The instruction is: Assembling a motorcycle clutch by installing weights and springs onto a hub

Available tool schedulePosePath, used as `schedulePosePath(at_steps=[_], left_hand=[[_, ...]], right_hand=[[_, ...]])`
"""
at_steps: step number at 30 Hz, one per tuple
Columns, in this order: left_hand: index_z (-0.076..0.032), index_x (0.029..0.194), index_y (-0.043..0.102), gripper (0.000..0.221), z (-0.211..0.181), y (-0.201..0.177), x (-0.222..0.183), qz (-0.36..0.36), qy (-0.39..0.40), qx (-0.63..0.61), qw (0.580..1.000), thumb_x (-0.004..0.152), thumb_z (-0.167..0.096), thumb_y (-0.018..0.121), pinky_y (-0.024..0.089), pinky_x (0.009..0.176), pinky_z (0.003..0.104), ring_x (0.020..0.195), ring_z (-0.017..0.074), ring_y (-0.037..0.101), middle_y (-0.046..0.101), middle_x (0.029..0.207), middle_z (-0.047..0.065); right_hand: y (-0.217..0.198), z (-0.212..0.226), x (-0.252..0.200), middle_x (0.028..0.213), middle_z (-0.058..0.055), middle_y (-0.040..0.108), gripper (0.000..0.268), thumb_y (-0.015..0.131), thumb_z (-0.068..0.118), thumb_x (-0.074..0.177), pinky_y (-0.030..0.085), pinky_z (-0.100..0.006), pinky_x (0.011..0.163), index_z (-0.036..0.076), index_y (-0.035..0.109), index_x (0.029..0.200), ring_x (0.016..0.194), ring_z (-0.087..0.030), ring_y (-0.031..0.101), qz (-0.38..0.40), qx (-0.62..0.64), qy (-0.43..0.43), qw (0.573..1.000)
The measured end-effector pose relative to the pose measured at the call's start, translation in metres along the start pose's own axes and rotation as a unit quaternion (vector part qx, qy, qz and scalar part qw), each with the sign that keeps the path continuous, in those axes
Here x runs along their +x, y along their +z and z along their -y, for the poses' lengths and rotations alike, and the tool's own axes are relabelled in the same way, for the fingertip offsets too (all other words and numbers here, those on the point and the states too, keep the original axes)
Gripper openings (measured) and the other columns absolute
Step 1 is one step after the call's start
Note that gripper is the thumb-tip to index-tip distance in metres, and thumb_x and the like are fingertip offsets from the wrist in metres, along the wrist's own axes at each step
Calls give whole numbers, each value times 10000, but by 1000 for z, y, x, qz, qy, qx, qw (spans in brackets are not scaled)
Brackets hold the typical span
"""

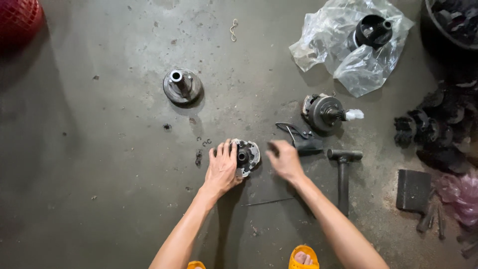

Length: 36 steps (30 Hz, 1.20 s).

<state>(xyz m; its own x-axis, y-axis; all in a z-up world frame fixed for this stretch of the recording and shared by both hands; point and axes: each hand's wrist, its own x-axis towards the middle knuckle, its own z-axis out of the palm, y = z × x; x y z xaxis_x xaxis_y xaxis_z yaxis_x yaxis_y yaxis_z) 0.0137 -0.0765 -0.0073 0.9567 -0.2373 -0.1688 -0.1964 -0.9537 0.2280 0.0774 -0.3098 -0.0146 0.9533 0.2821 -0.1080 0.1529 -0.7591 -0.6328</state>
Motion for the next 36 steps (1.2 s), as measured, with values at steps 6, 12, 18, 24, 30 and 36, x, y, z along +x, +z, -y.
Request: schedulePosePath(at_steps=[6, 12, 18, 24, 30, 36], left_hand=[[-18, 1528, 346, 1335, 4, 2, 4, -100, 9, -72, 992, 450, -527, 948, 420, 1024, 579, 1257, 407, 506, 471, 1372, 245], [-4, 1467, 455, 1218, -17, -33, -11, -232, 8, -405, 884, 522, -615, 922, 425, 1045, 521, 1233, 421, 522, 537, 1341, 213], [50, 1552, 317, 1346, -13, -54, -12, -183, 27, -473, 861, 538, -548, 970, 398, 1099, 592, 1298, 487, 480, 492, 1410, 299], [-44, 1635, 71, 1478, -12, -67, -1, 34, -97, -648, 755, 531, -371, 999, 363, 1168, 632, 1407, 575, 373, 280, 1592, 330], [-105, 1611, 260, 1336, -15, -58, -8, 5, -81, -697, 713, 520, -261, 1016, 489, 1043, 612, 1380, 510, 426, 359, 1551, 273], [-157, 1574, 329, 1272, -22, -54, -18, -29, -98, -721, 685, 506, -231, 1017, 499, 1021, 605, 1424, 413, 410, 413, 1545, 185]], right_hand=[[15, 6, 9, 1109, -116, 781, 333, 713, 409, 945, 497, -521, 1059, 125, 800, 1095, 1271, -432, 586, 89, 86, 109, 986], [-31, 108, 9, 1446, -269, 567, 600, 792, 179, 885, 485, -503, 1073, -56, 565, 1388, 1347, -394, 557, -34, 565, 388, 728], [5, 34, 14, 1125, -194, 743, 470, 636, 369, 907, 573, -562, 894, 170, 666, 1331, 984, -380, 726, 164, 744, 308, 570], [1, 75, -3, 1424, -264, 559, 876, 721, 91, 787, 566, -490, 945, 76, 373, 1590, 1245, -346, 591, 136, 629, 84, 761], [9, 59, -15, 1439, -256, 549, 998, 800, 141, 695, 598, -482, 913, 83, 356, 1587, 1266, -330, 570, 143, 596, 89, 785], [-25, 89, -14, 1511, -154, 534, 1026, 891, 159, 661, 464, -444, 1093, 53, 410, 1561, 1364, -231, 492, 181, 545, 60, 816]])
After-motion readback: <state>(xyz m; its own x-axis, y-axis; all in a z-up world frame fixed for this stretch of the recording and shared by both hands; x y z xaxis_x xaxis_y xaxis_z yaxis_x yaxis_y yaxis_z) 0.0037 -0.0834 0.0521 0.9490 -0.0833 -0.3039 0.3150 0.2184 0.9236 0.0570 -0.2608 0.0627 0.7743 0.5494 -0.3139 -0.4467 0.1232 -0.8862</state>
